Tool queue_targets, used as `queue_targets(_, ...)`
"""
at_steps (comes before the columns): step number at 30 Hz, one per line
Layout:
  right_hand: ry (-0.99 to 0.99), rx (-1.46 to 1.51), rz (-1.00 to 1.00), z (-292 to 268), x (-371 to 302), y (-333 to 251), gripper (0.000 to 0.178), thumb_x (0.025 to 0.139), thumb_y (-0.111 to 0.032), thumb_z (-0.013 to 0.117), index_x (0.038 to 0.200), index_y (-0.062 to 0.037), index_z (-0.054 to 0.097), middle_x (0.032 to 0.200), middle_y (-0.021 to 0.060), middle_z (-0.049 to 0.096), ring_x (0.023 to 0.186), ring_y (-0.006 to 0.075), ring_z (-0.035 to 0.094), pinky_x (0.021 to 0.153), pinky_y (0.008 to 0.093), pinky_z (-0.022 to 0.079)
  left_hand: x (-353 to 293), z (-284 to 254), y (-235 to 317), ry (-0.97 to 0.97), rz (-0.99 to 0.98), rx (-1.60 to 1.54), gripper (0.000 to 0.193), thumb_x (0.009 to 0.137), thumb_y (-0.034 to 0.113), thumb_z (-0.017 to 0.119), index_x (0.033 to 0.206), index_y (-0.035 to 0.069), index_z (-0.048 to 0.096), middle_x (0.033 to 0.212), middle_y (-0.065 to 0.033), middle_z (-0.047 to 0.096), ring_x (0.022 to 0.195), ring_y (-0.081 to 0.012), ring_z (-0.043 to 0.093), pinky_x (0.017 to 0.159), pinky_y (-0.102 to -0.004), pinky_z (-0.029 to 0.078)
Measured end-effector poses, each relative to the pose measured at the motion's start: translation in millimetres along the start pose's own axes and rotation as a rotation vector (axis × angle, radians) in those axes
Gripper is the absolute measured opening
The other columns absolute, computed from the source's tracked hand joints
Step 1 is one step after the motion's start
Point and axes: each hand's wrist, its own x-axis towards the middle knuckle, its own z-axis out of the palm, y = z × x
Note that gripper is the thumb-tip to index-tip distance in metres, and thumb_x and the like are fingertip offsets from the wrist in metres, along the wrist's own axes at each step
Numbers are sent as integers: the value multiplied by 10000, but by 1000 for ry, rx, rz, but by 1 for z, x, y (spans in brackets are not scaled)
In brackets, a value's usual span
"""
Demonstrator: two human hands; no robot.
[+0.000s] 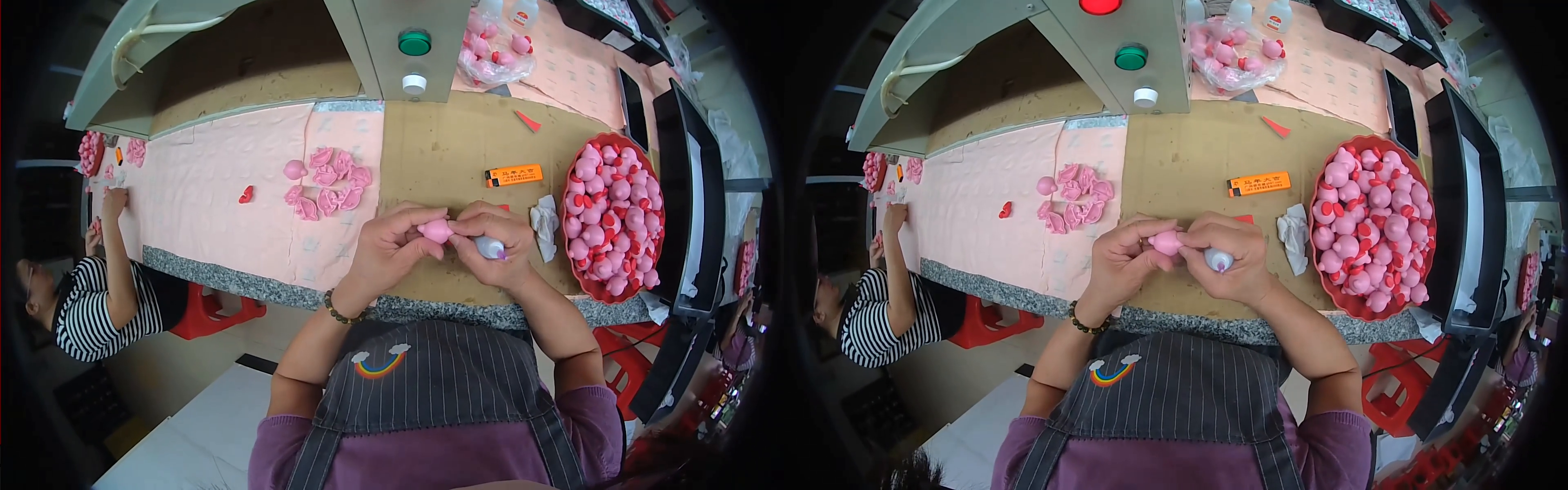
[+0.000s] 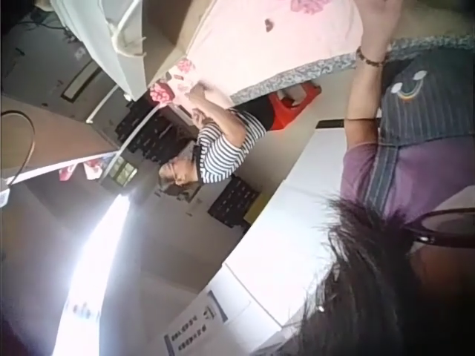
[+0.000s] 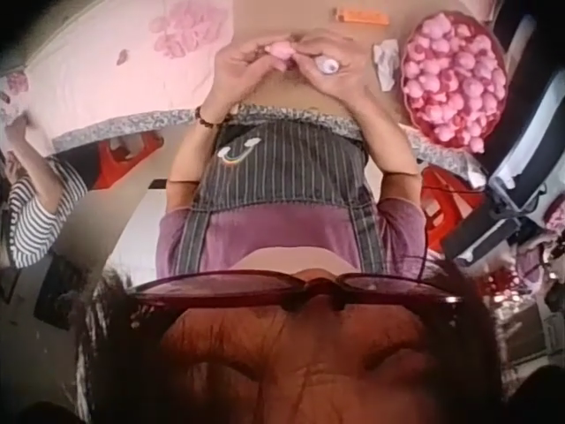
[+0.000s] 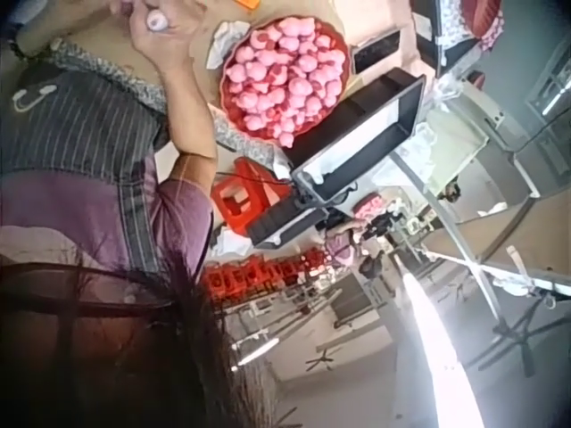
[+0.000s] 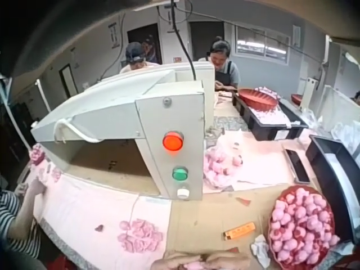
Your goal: Applying glue to small pink toy components and assembling them at a factory workbench.
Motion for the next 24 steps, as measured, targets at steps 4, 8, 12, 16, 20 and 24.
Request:
queue_targets(4, 7, -22, 6, 2, -2, 0, 95, 643, 84, 621, 724, 34, 613, 680, 109, 584, 569, 143, 563, 498, 229, 421, 0, -3, 0, -14, -31, 197, 359, 733, 60, 698, 1070, -9, 598, 937, -70, 601, 813, -109, 572, 676, -218, 456)
queue_targets(8, 12, -11, 6, 3, -4, 2, 96, 639, 90, 618, 719, 36, 612, 668, 106, 582, 560, 139, 557, 494, 226, 415, 3, -4, 1, -26, 35, 386, 354, 716, 96, 711, 1045, 4, 617, 871, -57, 614, 785, -118, 566, 690, -235, 446)
queue_targets(12, 13, 13, 19, 3, -4, 5, 97, 635, 93, 620, 714, 37, 612, 653, 103, 578, 547, 137, 552, 485, 225, 412, 2, -3, 1, 0, 12, 382, 350, 712, 99, 713, 1039, 13, 625, 848, -52, 617, 777, -121, 567, 691, -235, 441)
queue_targets(16, 15, 23, 14, 4, -4, 5, 98, 633, 95, 618, 713, 38, 614, 645, 101, 575, 542, 136, 550, 479, 227, 410, 2, -4, 0, 0, 19, 393, 353, 712, 103, 712, 1044, 17, 625, 851, -49, 616, 773, -118, 565, 693, -231, 440)
queue_targets(20, 18, 26, 13, 5, -4, 7, 97, 634, 95, 617, 712, 38, 614, 643, 101, 574, 544, 134, 550, 478, 226, 409, 2, -4, 1, 3, 7, 405, 352, 714, 106, 710, 1045, 19, 626, 849, -46, 616, 774, -118, 565, 691, -229, 439)
queue_targets(24, 14, 28, 16, 5, -4, 7, 99, 635, 95, 615, 714, 36, 613, 644, 100, 575, 544, 134, 551, 479, 227, 412, 2, -4, 1, 10, 8, 401, 351, 715, 107, 709, 1046, 22, 628, 844, -45, 615, 769, -119, 564, 688, -229, 437)
